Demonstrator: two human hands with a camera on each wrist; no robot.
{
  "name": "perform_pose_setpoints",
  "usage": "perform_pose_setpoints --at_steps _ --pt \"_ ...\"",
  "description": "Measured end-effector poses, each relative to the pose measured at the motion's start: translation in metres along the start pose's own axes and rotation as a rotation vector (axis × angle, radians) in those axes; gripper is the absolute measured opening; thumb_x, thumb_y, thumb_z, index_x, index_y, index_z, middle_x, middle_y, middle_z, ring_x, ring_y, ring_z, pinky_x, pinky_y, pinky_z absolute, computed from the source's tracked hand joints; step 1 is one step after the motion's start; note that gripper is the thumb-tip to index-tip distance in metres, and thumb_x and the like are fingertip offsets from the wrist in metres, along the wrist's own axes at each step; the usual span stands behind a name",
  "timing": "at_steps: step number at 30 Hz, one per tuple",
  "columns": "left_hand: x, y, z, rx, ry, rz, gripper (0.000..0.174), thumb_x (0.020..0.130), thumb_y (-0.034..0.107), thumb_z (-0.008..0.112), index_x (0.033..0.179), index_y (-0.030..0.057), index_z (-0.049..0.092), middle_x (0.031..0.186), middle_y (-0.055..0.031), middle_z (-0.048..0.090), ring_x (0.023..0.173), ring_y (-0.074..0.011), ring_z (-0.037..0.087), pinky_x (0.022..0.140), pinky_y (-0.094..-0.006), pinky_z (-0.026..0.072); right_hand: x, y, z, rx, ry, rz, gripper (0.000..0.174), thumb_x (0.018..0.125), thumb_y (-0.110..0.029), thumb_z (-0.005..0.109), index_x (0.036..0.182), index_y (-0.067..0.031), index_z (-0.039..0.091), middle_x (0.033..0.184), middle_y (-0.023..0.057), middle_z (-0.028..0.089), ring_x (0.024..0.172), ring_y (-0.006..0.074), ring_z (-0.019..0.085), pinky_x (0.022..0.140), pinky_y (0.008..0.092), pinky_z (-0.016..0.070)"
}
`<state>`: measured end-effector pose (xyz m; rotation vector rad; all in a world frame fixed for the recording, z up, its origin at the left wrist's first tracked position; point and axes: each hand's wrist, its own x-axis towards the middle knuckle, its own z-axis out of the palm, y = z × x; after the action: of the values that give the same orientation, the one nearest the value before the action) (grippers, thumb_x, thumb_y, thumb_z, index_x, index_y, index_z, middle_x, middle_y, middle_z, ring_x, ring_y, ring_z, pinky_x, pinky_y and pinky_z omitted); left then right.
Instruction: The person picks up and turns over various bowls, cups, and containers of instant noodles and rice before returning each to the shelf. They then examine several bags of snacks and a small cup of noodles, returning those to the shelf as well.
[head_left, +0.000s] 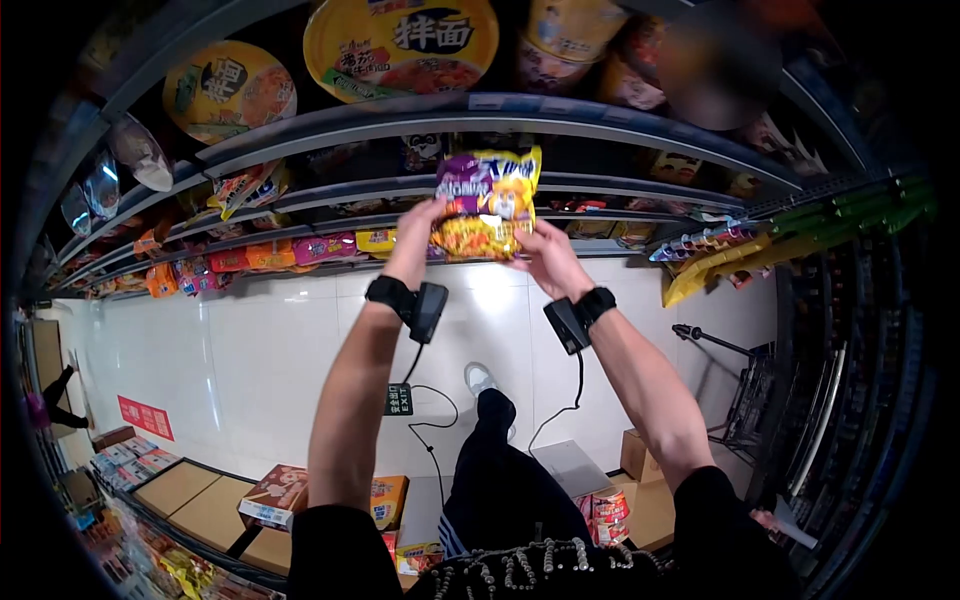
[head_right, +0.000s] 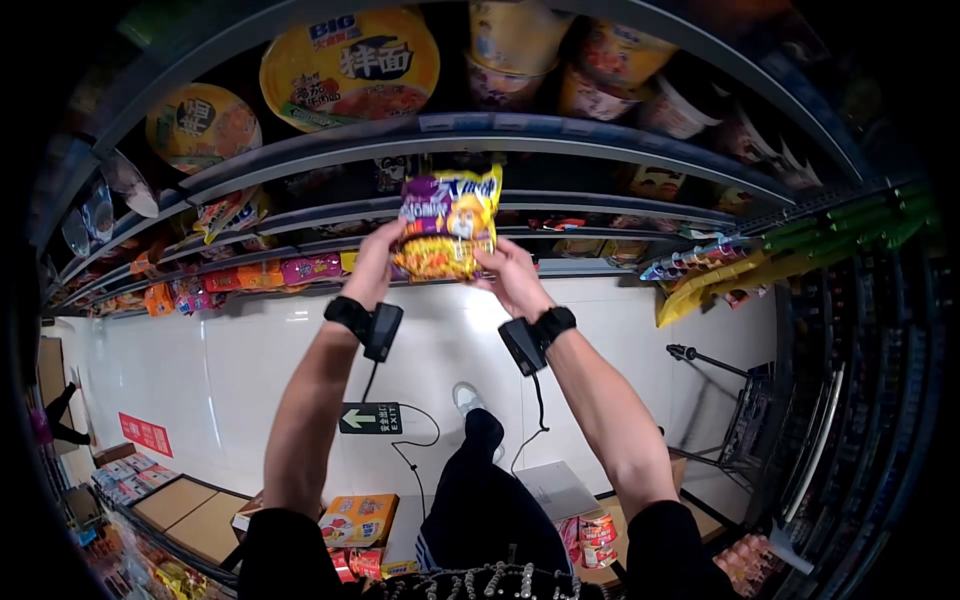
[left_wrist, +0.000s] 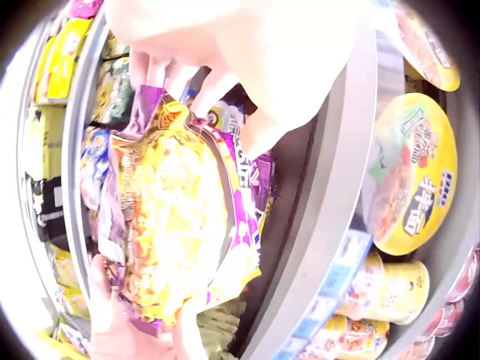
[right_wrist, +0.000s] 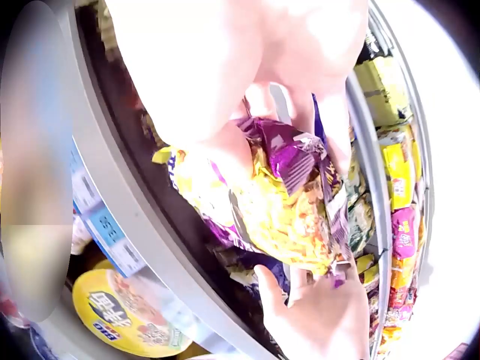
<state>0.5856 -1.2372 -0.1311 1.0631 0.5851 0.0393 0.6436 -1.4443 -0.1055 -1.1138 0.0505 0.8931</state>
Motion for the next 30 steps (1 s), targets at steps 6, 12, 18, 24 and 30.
perform_pose_setpoints --at_steps 6,12,18,24,30 --pt "-0.111 -0.061 0.063 -0.134 -0.167 -0.044 0.032 0.096 0.026 0.043 0.114 0.0014 0.052 0.106 -0.0061 0.061 0.096 -0.0135 0.059 0.084 -0.0276 0.0462 -0.143 0.020 -0.038 0.214 -0.001 -0.058 0.038 0.094 -0.013 0.044 0.129 -0.0026 0.035 0.122 0.0136 0.049 0.110 0.0286 0.054 0.087 0.0479 0.0505" --pt "-0.217 -0.068 0.114 -0.286 -0.244 -0.126 0.031 0.096 0.024 0.044 0.117 0.0019 0.049 0.109 -0.0072 0.059 0.099 -0.0163 0.058 0.087 -0.0302 0.0466 -0.262 0.010 -0.033 0.426 0.062 -0.128 0.045 0.097 -0.037 0.035 0.128 -0.0053 0.038 0.125 0.0146 0.048 0.111 0.0319 0.053 0.087 0.0497 0.0489" --pt "-0.289 -0.057 0.127 -0.304 -0.265 -0.080 0.033 0.097 0.022 0.041 0.119 -0.0007 0.048 0.113 -0.0093 0.058 0.101 -0.0176 0.057 0.088 -0.0311 0.0466 -0.335 0.017 -0.019 0.400 0.029 -0.182 0.045 0.097 -0.037 0.033 0.130 -0.0056 0.035 0.126 0.0142 0.047 0.112 0.0293 0.052 0.091 0.0481 0.0462" --pt "-0.324 -0.039 0.114 -0.319 -0.237 -0.093 0.035 0.096 0.025 0.042 0.119 -0.0009 0.048 0.113 -0.0098 0.058 0.101 -0.0185 0.058 0.087 -0.0320 0.0476 -0.351 0.026 0.005 0.424 -0.002 -0.231 0.046 0.097 -0.037 0.035 0.130 -0.0046 0.035 0.126 0.0151 0.047 0.113 0.0284 0.051 0.093 0.0455 0.0449" --pt "-0.335 -0.004 0.091 -0.260 -0.274 -0.059 0.034 0.096 0.025 0.042 0.117 -0.0003 0.051 0.111 -0.0092 0.058 0.100 -0.0167 0.058 0.088 -0.0310 0.0470 -0.360 0.022 0.051 0.509 0.066 -0.209 0.042 0.097 -0.034 0.034 0.128 -0.0071 0.037 0.126 0.0136 0.047 0.114 0.0290 0.050 0.094 0.0467 0.0434"
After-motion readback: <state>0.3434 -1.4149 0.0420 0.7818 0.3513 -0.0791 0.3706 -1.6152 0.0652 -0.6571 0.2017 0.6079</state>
